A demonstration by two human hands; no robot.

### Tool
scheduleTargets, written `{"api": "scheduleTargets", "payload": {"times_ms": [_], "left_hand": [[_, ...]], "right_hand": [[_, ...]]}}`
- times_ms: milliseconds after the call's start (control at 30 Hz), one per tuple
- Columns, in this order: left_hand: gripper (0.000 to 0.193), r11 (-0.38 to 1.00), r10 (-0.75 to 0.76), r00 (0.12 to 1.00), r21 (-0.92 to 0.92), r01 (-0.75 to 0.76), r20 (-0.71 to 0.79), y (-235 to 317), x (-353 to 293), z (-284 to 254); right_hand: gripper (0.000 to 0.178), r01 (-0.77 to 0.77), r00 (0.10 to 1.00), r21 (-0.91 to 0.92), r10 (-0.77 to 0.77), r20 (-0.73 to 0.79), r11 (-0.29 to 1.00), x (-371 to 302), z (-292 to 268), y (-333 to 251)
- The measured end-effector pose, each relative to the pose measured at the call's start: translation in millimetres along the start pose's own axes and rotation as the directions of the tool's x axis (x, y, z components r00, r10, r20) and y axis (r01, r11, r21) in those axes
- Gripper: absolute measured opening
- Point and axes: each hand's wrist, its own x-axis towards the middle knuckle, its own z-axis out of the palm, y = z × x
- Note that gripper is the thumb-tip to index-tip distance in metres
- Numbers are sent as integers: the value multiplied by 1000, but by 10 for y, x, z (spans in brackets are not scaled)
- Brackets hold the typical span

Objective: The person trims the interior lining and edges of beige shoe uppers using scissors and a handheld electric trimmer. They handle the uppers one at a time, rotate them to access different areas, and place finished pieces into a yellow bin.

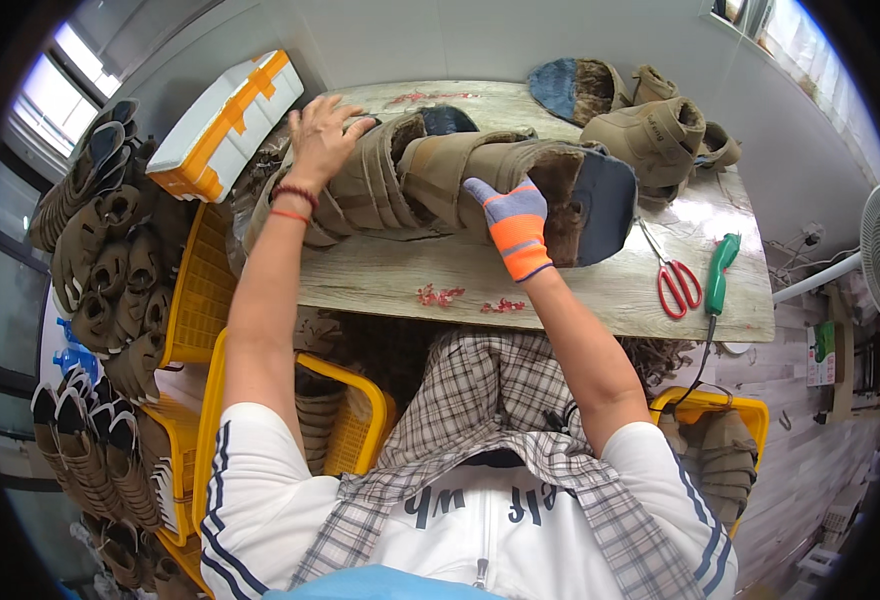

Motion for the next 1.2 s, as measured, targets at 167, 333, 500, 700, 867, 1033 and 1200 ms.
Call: {"api": "scheduleTargets", "payload": {"times_ms": [167, 333, 500, 700, 867, 1033, 1200], "left_hand": [[70, 683, -142, 683, -428, 592, 717, -827, -50, 192], [60, 407, 19, 568, -525, 748, 823, -596, -227, 44], [62, 432, -68, 632, -548, 716, 772, -630, -487, 183], [57, 729, -141, 716, -417, 542, 684, -473, -379, 239], [53, 800, -236, 697, -272, 535, 678, -569, -583, 179], [37, 943, -127, 927, -245, 223, 354, 49, 233, 217], [27, 784, 220, 976, -595, -176, 0, 2170, 1171, 405]], "right_hand": [[40, -111, 920, 302, -17, 391, 947, 38, 0, -238], [43, -300, 820, 237, 123, 559, 924, 364, 148, -31], [45, -212, 938, 524, 22, 345, 825, 169, 814, 41], [45, -158, 912, 456, -47, 407, 876, 228, 888, 412], [49, -163, 833, 40, 116, 541, 986, 110, -165, 252], [22, 151, 954, -493, -257, -154, 857, -26, -1981, 1430], [23, -39, 992, -832, -81, -100, 554, -385, -2765, 1981]]}}
